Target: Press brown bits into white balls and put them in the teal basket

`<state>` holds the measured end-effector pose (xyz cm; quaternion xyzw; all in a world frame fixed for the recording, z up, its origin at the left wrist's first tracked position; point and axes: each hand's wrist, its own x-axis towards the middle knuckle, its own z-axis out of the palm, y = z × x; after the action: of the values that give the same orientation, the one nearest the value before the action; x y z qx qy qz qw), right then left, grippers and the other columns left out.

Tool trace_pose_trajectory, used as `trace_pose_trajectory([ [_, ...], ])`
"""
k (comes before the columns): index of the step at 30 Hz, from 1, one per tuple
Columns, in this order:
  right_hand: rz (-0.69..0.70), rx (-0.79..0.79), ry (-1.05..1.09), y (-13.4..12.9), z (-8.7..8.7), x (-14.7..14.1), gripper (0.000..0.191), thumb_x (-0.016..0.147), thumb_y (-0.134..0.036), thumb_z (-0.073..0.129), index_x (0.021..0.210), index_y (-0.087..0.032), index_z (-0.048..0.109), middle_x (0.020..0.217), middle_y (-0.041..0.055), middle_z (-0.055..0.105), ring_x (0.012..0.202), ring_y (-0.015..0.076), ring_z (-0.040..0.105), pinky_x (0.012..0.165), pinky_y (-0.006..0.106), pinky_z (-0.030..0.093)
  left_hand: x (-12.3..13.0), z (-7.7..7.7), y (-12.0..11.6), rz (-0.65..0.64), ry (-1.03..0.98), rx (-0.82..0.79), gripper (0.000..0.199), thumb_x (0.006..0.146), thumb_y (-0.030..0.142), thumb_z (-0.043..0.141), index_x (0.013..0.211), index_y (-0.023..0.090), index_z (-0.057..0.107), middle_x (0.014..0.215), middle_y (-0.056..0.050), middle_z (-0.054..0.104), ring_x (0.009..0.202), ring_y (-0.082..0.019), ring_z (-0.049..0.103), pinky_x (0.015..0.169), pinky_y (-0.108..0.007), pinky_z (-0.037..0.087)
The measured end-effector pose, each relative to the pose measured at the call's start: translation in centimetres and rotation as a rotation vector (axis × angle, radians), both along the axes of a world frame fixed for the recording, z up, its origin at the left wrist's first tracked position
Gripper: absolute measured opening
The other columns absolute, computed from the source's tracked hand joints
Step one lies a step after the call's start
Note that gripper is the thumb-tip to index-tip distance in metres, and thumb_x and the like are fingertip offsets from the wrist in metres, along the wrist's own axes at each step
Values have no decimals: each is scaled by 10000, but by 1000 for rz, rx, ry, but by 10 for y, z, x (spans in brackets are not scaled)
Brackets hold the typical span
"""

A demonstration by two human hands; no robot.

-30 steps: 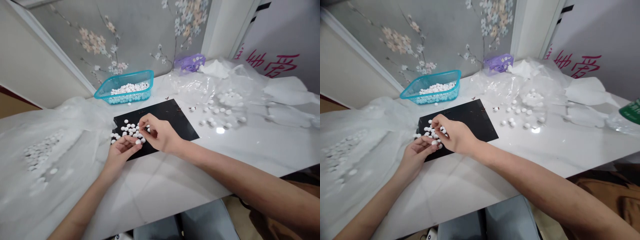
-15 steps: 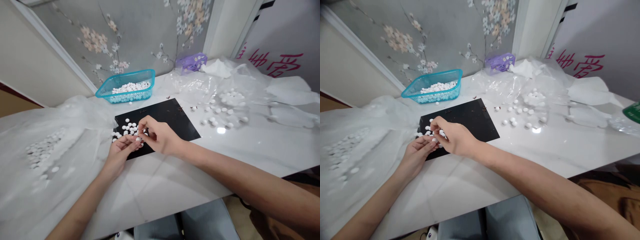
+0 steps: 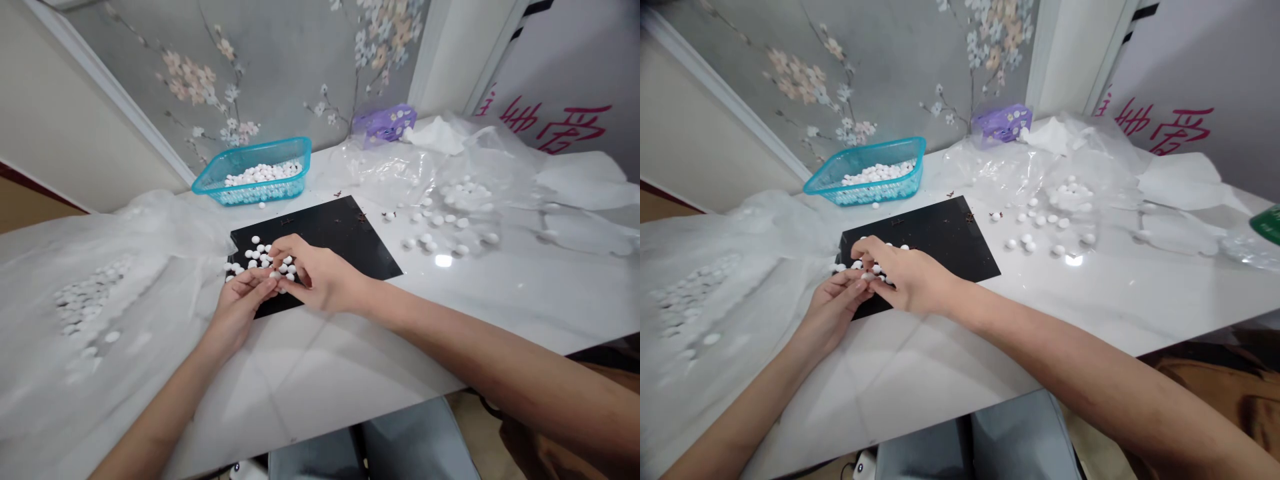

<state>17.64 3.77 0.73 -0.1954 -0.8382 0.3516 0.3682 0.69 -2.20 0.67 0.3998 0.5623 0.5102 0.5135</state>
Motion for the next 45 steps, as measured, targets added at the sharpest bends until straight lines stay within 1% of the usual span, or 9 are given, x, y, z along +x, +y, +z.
trace_pose_trajectory([
  [10,40,-19,32,-1,1,-1,269,788,-115,475,1023,-197,371,937,-7,564,505,38,395,529,182,340,0,0,0,-6,0,1,148,641,298,772,728,205,697,707,18,693,681,-73,623,695,-145,491],
  [15,39,-27,-10,-1,3,-1,222,781,-114,470,962,-198,371,826,-32,522,498,45,364,501,179,299,-2,-1,0,-9,12,-2,141,650,302,765,741,210,706,730,12,700,701,-79,627,709,-153,490],
  [22,31,-26,-47,-3,-1,-3,187,809,-153,428,984,-202,385,703,-57,462,511,67,387,512,184,294,-1,-1,0,0,14,-17,145,638,303,769,725,205,707,722,1,701,693,-94,628,714,-182,489],
  [29,41,70,-36,-1,-5,-3,119,846,-198,407,965,-204,399,830,-31,534,526,62,416,517,189,317,-2,0,0,12,39,-24,182,613,323,779,702,186,699,713,-21,695,681,-114,621,704,-210,497],
  [35,-12,193,-96,0,-4,-2,169,870,-181,421,1039,-183,430,993,28,567,701,91,528,520,191,332,-1,-1,1,-1,97,15,174,675,351,729,740,199,673,732,-9,678,693,-117,609,701,-218,487],
  [37,-37,252,-140,1,-3,-1,221,877,-211,436,1095,-172,432,1105,70,538,775,112,555,523,199,349,-2,1,1,-16,221,56,170,734,378,668,738,209,650,739,-2,668,689,-120,594,682,-222,474],
  [39,-82,306,-174,5,-3,2,287,872,-264,468,1138,-162,432,1176,102,502,795,131,567,529,214,366,-6,4,0,-47,478,136,176,773,387,619,749,215,646,750,-6,658,687,-130,575,652,-225,449],
  [42,-181,344,-193,13,-3,8,311,871,-315,474,1139,-158,449,1167,112,506,843,159,575,544,228,380,-16,9,-1,-112,961,296,164,773,370,612,809,224,677,752,-21,642,717,-156,546,657,-242,405],
  [45,-279,346,-215,21,-2,13,260,881,-295,441,1103,-164,473,1143,102,524,836,159,576,534,230,366,-23,8,-2,-141,1176,343,200,789,361,586,899,234,693,753,-30,619,703,-162,510,651,-252,381],
])
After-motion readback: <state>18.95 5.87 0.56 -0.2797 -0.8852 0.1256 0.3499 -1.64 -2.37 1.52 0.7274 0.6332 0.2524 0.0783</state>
